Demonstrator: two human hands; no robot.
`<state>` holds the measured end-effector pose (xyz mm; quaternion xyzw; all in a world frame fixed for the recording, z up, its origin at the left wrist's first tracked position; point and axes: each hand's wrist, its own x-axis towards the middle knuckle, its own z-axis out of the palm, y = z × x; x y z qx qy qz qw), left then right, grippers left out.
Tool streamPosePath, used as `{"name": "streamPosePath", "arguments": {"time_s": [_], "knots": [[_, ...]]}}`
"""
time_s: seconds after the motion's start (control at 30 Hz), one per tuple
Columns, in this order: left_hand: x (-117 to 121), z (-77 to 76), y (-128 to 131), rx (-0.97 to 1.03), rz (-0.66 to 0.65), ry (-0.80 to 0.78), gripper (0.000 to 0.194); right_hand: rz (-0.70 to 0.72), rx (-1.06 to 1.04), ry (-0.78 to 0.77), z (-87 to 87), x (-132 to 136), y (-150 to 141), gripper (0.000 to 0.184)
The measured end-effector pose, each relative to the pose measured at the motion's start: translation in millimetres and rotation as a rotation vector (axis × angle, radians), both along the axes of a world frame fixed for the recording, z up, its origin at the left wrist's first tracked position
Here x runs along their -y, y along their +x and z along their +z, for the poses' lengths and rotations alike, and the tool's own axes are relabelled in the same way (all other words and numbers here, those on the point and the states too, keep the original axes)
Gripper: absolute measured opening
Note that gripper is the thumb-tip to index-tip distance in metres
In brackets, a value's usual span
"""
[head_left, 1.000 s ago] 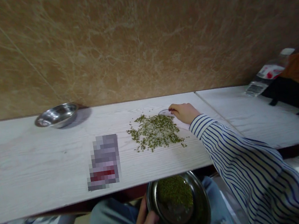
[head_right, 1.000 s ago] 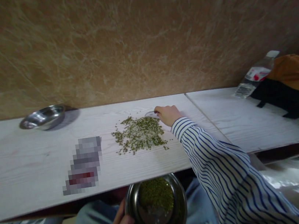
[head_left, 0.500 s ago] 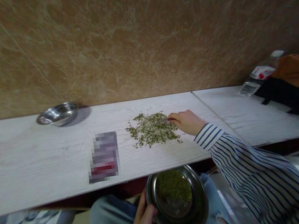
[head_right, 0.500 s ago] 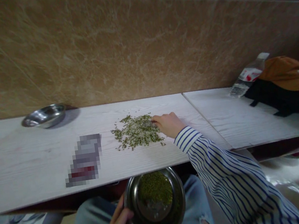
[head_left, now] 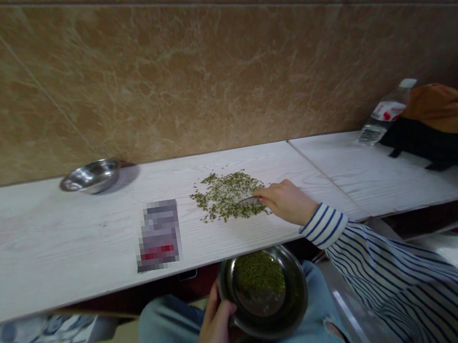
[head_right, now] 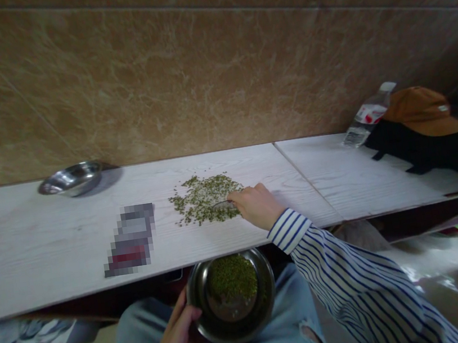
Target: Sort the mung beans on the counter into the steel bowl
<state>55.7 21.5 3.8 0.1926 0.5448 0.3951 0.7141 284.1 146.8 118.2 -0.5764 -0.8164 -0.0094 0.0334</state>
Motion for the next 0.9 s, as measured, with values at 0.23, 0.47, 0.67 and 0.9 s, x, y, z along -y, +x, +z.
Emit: {"name": "streamPosePath", "arguments": {"time_s": [0.23,0.47,0.67,0.9], "knots": [[4.5,12.8,4.6,0.03,0.007,0.015,0.071,-0.087,0.028,0.056,-2.4,4.1,14.4,0.031],[9.9,13.3,5.9,0.027,-0.023,0.041,0.07,-0.222,0.091,0.097,-11.9,-3.2,32.6,0.033],[9.5,15.8,10.3,0.037,-0.028,0.044,0.072,-0.181,0.101,0.094,-14.4,15.9,26.0,0.033],[6.4,13.0,13.7,0.041,-0.037,0.072,0.071,-0.178,0.114,0.12,-15.4,32.6,26.2,0.033]]}}
